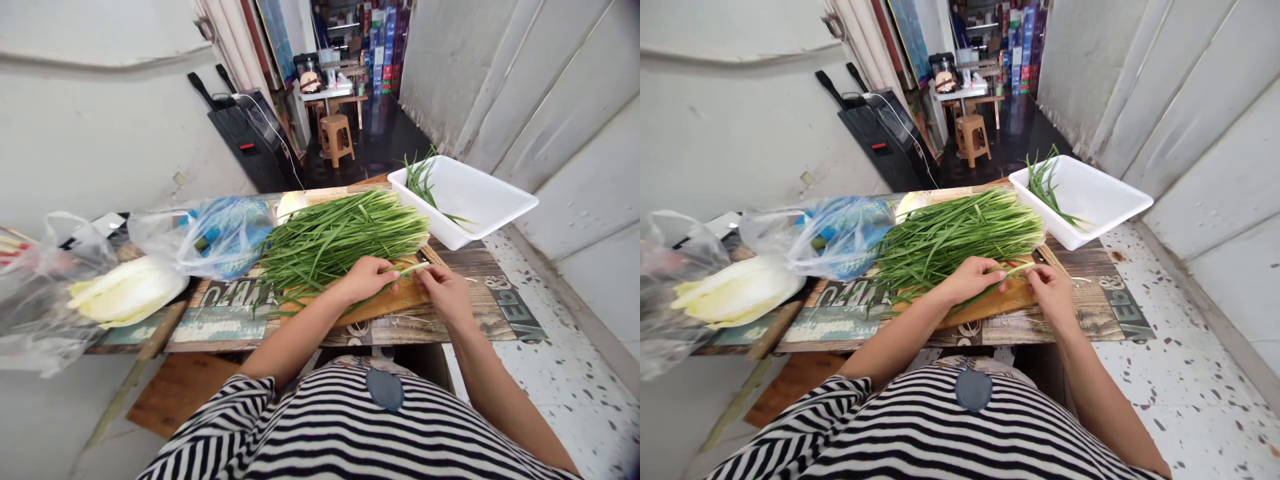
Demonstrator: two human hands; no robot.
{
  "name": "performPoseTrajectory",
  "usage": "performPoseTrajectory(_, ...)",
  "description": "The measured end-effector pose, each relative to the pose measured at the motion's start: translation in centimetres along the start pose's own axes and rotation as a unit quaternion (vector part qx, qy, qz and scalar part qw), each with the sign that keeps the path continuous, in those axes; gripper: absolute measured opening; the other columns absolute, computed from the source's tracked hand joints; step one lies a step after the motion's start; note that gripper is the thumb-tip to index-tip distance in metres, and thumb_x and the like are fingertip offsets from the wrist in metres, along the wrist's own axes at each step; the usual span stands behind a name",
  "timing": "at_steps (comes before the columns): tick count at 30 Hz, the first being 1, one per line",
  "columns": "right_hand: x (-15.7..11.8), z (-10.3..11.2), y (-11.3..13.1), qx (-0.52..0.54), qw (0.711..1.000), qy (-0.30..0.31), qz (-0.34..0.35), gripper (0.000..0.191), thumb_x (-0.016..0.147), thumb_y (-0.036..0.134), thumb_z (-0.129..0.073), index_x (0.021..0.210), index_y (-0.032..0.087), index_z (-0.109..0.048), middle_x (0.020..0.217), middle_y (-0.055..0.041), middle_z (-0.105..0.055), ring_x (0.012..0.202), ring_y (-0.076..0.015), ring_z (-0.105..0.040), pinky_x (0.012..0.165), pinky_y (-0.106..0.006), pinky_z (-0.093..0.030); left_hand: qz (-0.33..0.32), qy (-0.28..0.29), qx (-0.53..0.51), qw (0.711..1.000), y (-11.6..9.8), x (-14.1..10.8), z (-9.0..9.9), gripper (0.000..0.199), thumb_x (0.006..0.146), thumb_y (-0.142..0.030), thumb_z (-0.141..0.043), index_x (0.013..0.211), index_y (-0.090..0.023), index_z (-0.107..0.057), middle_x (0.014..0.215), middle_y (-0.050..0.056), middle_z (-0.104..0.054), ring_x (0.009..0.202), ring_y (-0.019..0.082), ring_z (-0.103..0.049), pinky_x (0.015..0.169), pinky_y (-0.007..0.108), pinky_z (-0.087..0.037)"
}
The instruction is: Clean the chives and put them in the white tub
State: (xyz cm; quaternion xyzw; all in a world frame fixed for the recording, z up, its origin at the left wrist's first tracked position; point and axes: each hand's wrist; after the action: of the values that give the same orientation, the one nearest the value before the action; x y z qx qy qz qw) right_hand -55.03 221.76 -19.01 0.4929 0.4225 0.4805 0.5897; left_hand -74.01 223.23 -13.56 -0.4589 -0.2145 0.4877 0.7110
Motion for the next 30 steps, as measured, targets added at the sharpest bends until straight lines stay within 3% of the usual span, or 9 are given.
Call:
performPoseTrajectory(3,0.7,1.3,-0.1,-0.182,0.980,-0.070,0.033,0.031,0.074,0.047,-0.063,0.070,0.017,-0.069,0.066,-0.0035,-0.065,0.061,-0.0168,-0.053,0.059,-0.029,-0.038,0.002,-0.006,-0.007,1.000,0.1,0.0,0.9,0.031,0.087,-0.030,-0.051,0.065,-0.014,-0.065,0.056,-0.004,-0.050,0.055,0.009,-0.039,0.058,0.024,-0.029)
performPoseTrajectory(7,1.7,2.9,-0.1,-0.397,0.915,-0.022,0.073,0.043,0.081,0.050,-0.053,0.054,0.017,-0.060,0.060,-0.0057,-0.059,0.058,-0.0173,-0.052,0.057,-0.030,-0.035,-0.011,-0.065,0.053,0.996,0.4,-0.1,1.6,0.031,0.090,-0.025,-0.046,0.063,-0.015,-0.057,0.059,-0.004,-0.052,0.059,0.010,-0.045,0.062,0.023,-0.031)
performPoseTrajectory(10,2.6,3.0,-0.6,-0.429,0.878,0.028,0.211,0.029,0.082,0.031,-0.048,0.086,0.015,-0.072,0.096,-0.0118,-0.066,0.083,-0.0219,-0.060,0.073,-0.032,-0.044,-0.023,-0.095,0.053,0.994,0.2,-0.4,1.9,0.027,0.092,-0.026,-0.041,0.075,-0.016,-0.059,0.064,-0.004,-0.055,0.062,0.011,-0.048,0.063,0.023,-0.033)
performPoseTrajectory(12,3.5,2.5,-1.1,-0.433,0.864,0.053,0.251,0.033,0.080,0.020,-0.046,0.099,0.015,-0.072,0.105,-0.0118,-0.066,0.092,-0.0228,-0.059,0.083,-0.034,-0.045,-0.027,-0.121,0.058,0.991,-0.2,-0.8,2.0,0.025,0.093,-0.033,-0.044,0.084,-0.016,-0.061,0.069,-0.004,-0.057,0.064,0.011,-0.049,0.063,0.023,-0.035)
performPoseTrajectory(15,4.8,1.0,-1.5,-0.458,0.847,0.090,0.254,0.030,0.083,0.017,-0.046,0.095,0.017,-0.073,0.099,-0.0105,-0.067,0.091,-0.0231,-0.057,0.085,-0.035,-0.046,-0.023,-0.142,0.096,0.985,-1.0,-1.2,2.2,0.024,0.086,-0.040,-0.057,0.085,-0.017,-0.064,0.074,-0.003,-0.061,0.067,0.013,-0.053,0.065,0.023,-0.038)
performPoseTrajectory(19,5.2,-0.1,-0.6,-0.490,0.821,0.124,0.266,0.021,0.085,0.024,-0.051,0.080,0.016,-0.070,0.090,-0.0126,-0.062,0.092,-0.0259,-0.054,0.082,-0.037,-0.045,-0.005,-0.132,0.158,0.979,-1.2,-1.2,1.8,0.018,0.087,-0.032,-0.058,0.088,-0.018,-0.070,0.079,0.000,-0.068,0.073,0.016,-0.059,0.069,0.026,-0.042)
performPoseTrajectory(25,1.2,1.8,2.7,-0.335,0.890,0.121,0.284,0.015,0.088,0.029,-0.051,0.084,0.019,-0.062,0.080,-0.0049,-0.063,0.074,-0.0169,-0.057,0.067,-0.027,-0.043,-0.100,-0.099,0.228,0.963,-0.3,-0.7,0.5,0.028,0.090,-0.024,-0.056,0.114,-0.020,-0.069,0.107,0.006,-0.065,0.097,0.019,-0.060,0.084,0.027,-0.045)
performPoseTrajectory(28,-0.5,2.7,3.8,-0.282,0.920,0.104,0.252,0.019,0.086,0.034,-0.053,0.081,0.019,-0.063,0.071,-0.0020,-0.062,0.060,-0.0134,-0.052,0.058,-0.026,-0.039,-0.124,-0.050,0.221,0.966,-0.1,-0.2,-0.1,0.025,0.090,-0.025,-0.056,0.109,-0.021,-0.071,0.108,0.006,-0.067,0.098,0.019,-0.061,0.085,0.026,-0.044)
performPoseTrajectory(30,-0.9,2.7,3.6,-0.235,0.949,0.077,0.198,0.023,0.084,0.039,-0.055,0.081,0.018,-0.065,0.067,-0.0012,-0.061,0.056,-0.0124,-0.049,0.054,-0.026,-0.037,-0.103,-0.023,0.201,0.974,-0.2,0.2,-0.4,0.021,0.090,-0.025,-0.056,0.098,-0.019,-0.074,0.094,0.004,-0.071,0.088,0.018,-0.063,0.079,0.025,-0.043)
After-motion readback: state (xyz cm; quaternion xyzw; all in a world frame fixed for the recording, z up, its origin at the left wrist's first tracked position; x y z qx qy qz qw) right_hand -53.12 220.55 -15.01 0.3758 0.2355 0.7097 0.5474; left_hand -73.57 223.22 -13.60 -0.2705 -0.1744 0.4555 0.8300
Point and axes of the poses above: each hand's wrist, its own x-axis towards the middle knuckle, its own z-axis out of the back of the hand, y = z × x
